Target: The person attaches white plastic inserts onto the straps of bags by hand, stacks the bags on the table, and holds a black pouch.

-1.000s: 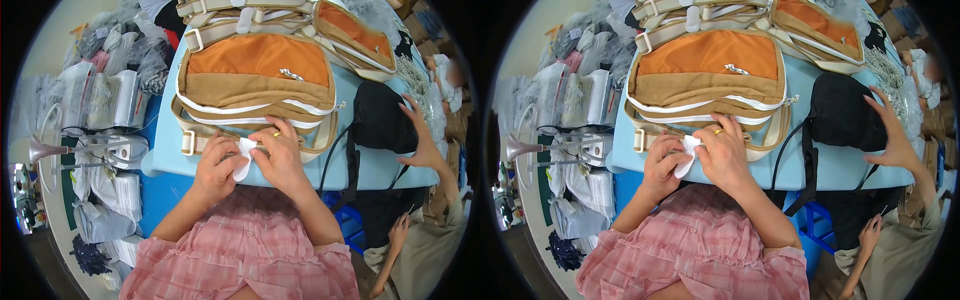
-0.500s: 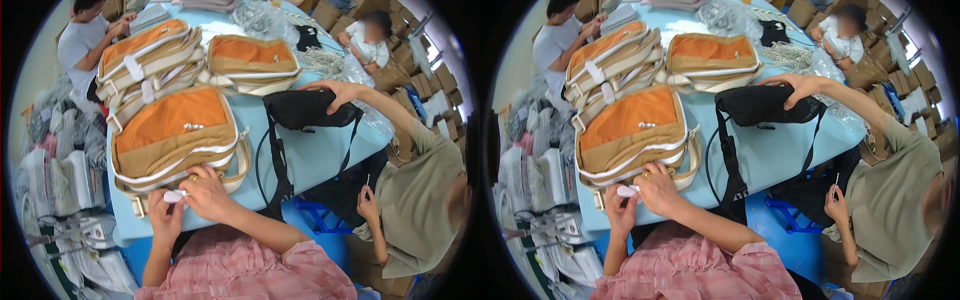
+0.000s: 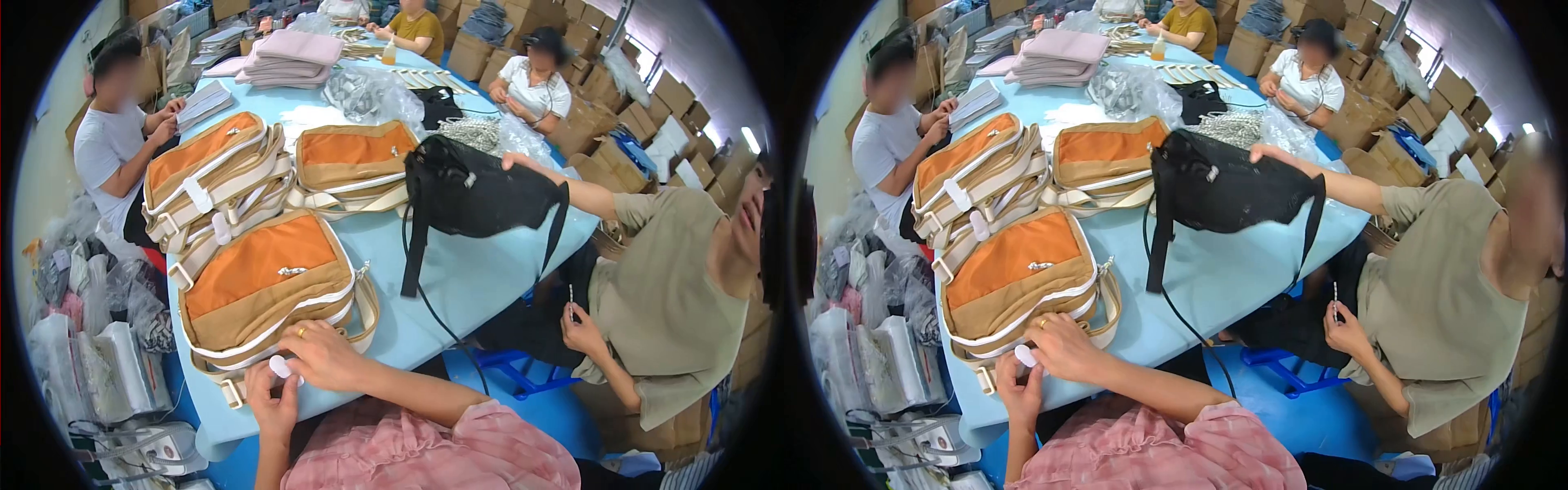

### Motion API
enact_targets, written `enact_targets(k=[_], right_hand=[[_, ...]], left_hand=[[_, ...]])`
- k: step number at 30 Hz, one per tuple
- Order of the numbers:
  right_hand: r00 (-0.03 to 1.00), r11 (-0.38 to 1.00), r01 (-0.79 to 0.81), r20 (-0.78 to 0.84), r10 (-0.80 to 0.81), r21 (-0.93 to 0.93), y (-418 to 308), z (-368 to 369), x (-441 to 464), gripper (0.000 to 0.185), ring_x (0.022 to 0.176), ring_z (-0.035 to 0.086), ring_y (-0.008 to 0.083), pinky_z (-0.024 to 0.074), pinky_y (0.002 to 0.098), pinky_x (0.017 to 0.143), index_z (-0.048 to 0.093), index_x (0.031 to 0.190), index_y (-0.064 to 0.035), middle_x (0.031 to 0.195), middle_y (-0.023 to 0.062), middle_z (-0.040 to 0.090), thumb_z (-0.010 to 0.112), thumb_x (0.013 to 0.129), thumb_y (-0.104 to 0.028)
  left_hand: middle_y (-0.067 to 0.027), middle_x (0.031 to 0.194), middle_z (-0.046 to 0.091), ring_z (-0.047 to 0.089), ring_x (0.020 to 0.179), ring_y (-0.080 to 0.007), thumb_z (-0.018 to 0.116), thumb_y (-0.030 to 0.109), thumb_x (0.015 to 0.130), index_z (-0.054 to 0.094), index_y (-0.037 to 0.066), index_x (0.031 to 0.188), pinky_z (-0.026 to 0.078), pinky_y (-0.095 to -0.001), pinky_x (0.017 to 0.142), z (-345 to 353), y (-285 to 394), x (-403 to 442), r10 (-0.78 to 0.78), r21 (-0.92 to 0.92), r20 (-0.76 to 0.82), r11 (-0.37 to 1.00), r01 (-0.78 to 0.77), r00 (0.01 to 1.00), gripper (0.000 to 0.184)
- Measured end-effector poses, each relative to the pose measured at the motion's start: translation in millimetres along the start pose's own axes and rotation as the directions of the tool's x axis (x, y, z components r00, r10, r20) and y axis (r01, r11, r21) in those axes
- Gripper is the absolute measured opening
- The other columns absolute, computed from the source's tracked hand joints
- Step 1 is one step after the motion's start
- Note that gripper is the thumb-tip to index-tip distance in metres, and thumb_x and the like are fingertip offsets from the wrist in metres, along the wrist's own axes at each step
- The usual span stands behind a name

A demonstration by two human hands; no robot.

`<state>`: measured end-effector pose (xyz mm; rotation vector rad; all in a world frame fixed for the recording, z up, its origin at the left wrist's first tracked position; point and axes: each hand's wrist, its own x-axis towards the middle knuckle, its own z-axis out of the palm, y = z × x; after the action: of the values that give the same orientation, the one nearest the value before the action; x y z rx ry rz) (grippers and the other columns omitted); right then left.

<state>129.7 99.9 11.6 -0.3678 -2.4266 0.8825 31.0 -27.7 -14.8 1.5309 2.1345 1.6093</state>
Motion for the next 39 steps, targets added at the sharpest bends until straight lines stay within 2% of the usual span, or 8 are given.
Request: enact_targets(k=[4, 13, 21, 29, 32, 33, 35, 39], right_hand=[[0.917, 0.973, 0.112, -0.356, -0.179, -0.202, -9.8, -46.5, 29.7, 0.029, 0.1, 0.052, 0.0321, 0.0418, 0.0391, 0.086, 0.056, 0.102, -0.0016, 0.104, 0.0128, 0.057, 0.061, 0.073, -0.005], [0.648, 0.88, -0.258, -0.747, -0.149, -0.4, 21.2, -126.7, 43.6, 0.049, 0.113, 0.044, 0.0376, 0.034, 0.0435, 0.097, 0.044, 0.12, 0.0045, 0.12, 0.0222, 0.047, 0.061, 0.076, -0.008], [0.084, 0.643, -0.703, -0.933, -0.35, -0.304, 52.1, -226.3, -10.1, 0.053, 0.114, 0.044, 0.0362, 0.0344, 0.0415, 0.096, 0.043, 0.123, 0.0048, 0.119, 0.0254, 0.048, 0.059, 0.082, -0.024], [-0.034, 0.265, -0.953, -0.924, 0.381, 0.144, 77.7, -275.8, -29.2, 0.07, 0.108, 0.051, 0.0396, 0.0421, 0.0473, 0.089, 0.042, 0.123, 0.0005, 0.114, 0.0254, 0.052, 0.046, 0.081, -0.056], [0.16, 0.546, -0.831, -0.894, 0.418, 0.107, 170.8, -296.3, -77.9, 0.079, 0.106, 0.051, 0.0399, 0.0432, 0.0488, 0.085, 0.029, 0.135, -0.0029, 0.123, 0.0206, 0.048, 0.044, 0.082, -0.06], [0.154, 0.544, -0.831, -0.894, 0.421, 0.113, 158.2, -294.6, -77.8, 0.079, 0.106, 0.051, 0.0399, 0.0432, 0.0488, 0.085, 0.029, 0.135, -0.0029, 0.123, 0.0206, 0.048, 0.044, 0.082, -0.06], [-0.045, 0.484, -0.547, -0.601, 0.798, 0.683, 114.8, -293.4, -70.5, 0.086, 0.102, 0.052, 0.0402, 0.044, 0.0519, 0.081, 0.025, 0.137, -0.0031, 0.129, 0.0197, 0.042, 0.04, 0.081, -0.066], [-0.006, 0.487, -0.592, -0.607, 0.794, 0.642, 148.8, -301.2, -95.1, 0.082, 0.1, 0.054, 0.0366, 0.0456, 0.0487, 0.078, 0.034, 0.133, -0.0032, 0.125, 0.0201, 0.045, 0.042, 0.081, -0.066]], left_hand=[[-0.0143, 0.096, 0.058, 0.053, 0.088, -0.0297, 0.068, 0.004, 0.07, 0.057, 0.002, 0.094, 0.043, -0.0367, 0.078, 1.9, -1.3, -3.8, -0.031, -0.017, -0.042, 0.999, 0.03, 0.999, 0.026], [-0.0156, 0.097, 0.057, 0.054, 0.089, -0.0289, 0.066, 0.005, 0.074, 0.056, 0.0, 0.096, 0.044, -0.0349, 0.077, 3.3, -2.0, -7.0, -0.052, -0.081, -0.113, 0.996, 0.043, 0.992, 0.024], [-0.0168, 0.092, 0.057, 0.055, 0.084, -0.029, 0.06, -0.002, 0.073, 0.054, 0.001, 0.095, 0.044, -0.0333, 0.076, -14.1, 17.4, 0.7, 0.239, -0.129, -0.19, 0.955, -0.266, 0.952, 0.023], [-0.0125, 0.107, 0.052, 0.055, 0.091, -0.0177, 0.06, 0.005, 0.081, 0.048, 0.0, 0.115, 0.045, -0.0267, 0.078, 1.8, 72.5, 106.1, 0.166, -0.446, 0.146, 0.891, -0.085, 0.975, 0.037], [-0.01, 0.106, 0.053, 0.055, 0.092, -0.0165, 0.06, 0.016, 0.085, 0.047, -0.001, 0.118, 0.045, -0.0266, 0.08, 47.8, 82.1, 143.6, 0.056, -0.568, 0.329, 0.809, 0.15, 0.943, 0.04], [-0.0093, 0.104, 0.053, 0.054, 0.092, -0.016, 0.06, 0.021, 0.086, 0.047, -0.003, 0.117, 0.045, -0.0264, 0.081, 64.5, 88.4, 155.2, 0.041, -0.571, 0.359, 0.8, 0.185, 0.933, 0.042], [-0.01, 0.104, 0.054, 0.053, 0.094, -0.0154, 0.059, 0.032, 0.086, 0.049, -0.005, 0.116, 0.043, -0.027, 0.082, 107.7, 90.0, 180.3, -0.008, -0.576, 0.419, 0.771, 0.272, 0.908, 0.048], [-0.0116, 0.113, 0.053, 0.048, 0.1, -0.0162, 0.055, 0.048, 0.084, 0.05, -0.005, 0.117, 0.04, -0.0303, 0.086, 176.9, 96.6, 208.1, -0.124, -0.542, 0.545, 0.702, 0.461, 0.829, 0.063]])
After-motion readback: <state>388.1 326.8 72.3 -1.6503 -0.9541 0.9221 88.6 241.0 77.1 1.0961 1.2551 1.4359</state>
